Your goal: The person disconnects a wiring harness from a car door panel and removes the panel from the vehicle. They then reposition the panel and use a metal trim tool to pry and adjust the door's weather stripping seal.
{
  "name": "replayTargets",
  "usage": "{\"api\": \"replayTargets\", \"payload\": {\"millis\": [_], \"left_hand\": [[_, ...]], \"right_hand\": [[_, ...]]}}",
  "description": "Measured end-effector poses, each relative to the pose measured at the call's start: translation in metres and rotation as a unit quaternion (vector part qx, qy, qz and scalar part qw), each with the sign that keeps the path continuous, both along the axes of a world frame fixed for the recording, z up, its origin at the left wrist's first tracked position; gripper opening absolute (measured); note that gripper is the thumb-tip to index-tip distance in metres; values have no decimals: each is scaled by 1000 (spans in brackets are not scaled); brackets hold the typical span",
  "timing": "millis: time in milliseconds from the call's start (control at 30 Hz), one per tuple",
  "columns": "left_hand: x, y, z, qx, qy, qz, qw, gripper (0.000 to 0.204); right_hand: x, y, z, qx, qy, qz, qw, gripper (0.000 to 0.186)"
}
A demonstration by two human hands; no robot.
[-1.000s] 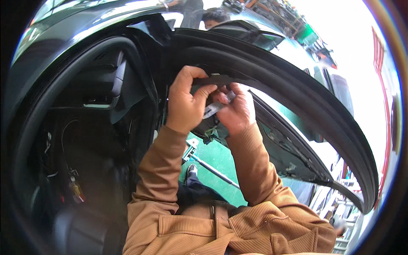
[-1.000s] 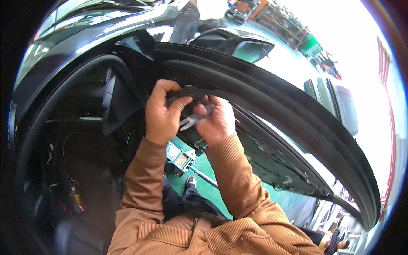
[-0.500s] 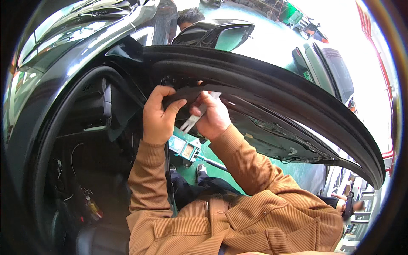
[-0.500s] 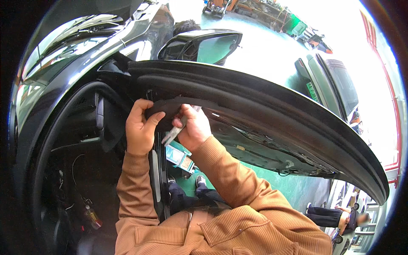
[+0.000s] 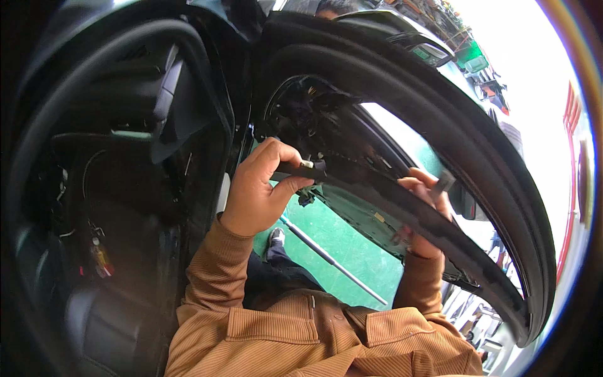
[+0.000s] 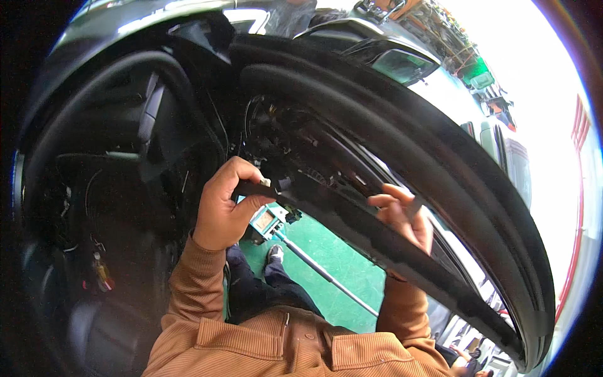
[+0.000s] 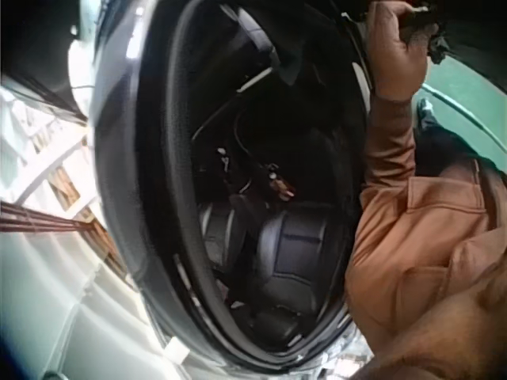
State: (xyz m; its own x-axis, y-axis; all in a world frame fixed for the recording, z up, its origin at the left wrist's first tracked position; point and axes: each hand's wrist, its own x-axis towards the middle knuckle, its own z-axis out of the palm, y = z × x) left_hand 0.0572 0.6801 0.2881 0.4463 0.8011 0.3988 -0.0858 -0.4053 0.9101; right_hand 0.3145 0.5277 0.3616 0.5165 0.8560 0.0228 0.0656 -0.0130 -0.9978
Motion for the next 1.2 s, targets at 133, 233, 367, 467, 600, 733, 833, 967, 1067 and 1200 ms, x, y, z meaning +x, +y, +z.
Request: {"api": "replayTargets", "payload": {"millis": [133,233,367,467,600,733,833,967,1067,1200], "left_hand": [[-8,6,-14,43,-16,10,999,29],[-6,14,-18,89,15,11,996,38],[5,14,-44,67,-25,17,997,50],[10,20,-71,80,-62,58,993,63],[22,20,-86,-42,-135,90,986,61],[13,29,-94,-25,-26,25,999,45],[2,40,-77,-147,-20,-70,986,29],[14,50,-71,-82,-95,-50,991,19],[26,55,-44,2,-131,50,990,30],[35,57,-14,-92,-114,38,989,34]], "right_hand": [[28,-5,7,-7,-84,-7,996,27],[42,-5,4,-4,-77,-5,997,28],[50,-4,4,-14,-78,21,997,30],[50,4,10,-4,-35,40,999,31],[71,-6,7,-1,-9,49,999,31],[79,-7,10,-24,-23,71,997,31],[76,-6,8,-16,-43,86,995,34],[76,-5,8,-15,-32,80,996,34],[80,-7,7,-16,-25,66,997,34],[79,-7,11,-18,7,67,998,34]]}}
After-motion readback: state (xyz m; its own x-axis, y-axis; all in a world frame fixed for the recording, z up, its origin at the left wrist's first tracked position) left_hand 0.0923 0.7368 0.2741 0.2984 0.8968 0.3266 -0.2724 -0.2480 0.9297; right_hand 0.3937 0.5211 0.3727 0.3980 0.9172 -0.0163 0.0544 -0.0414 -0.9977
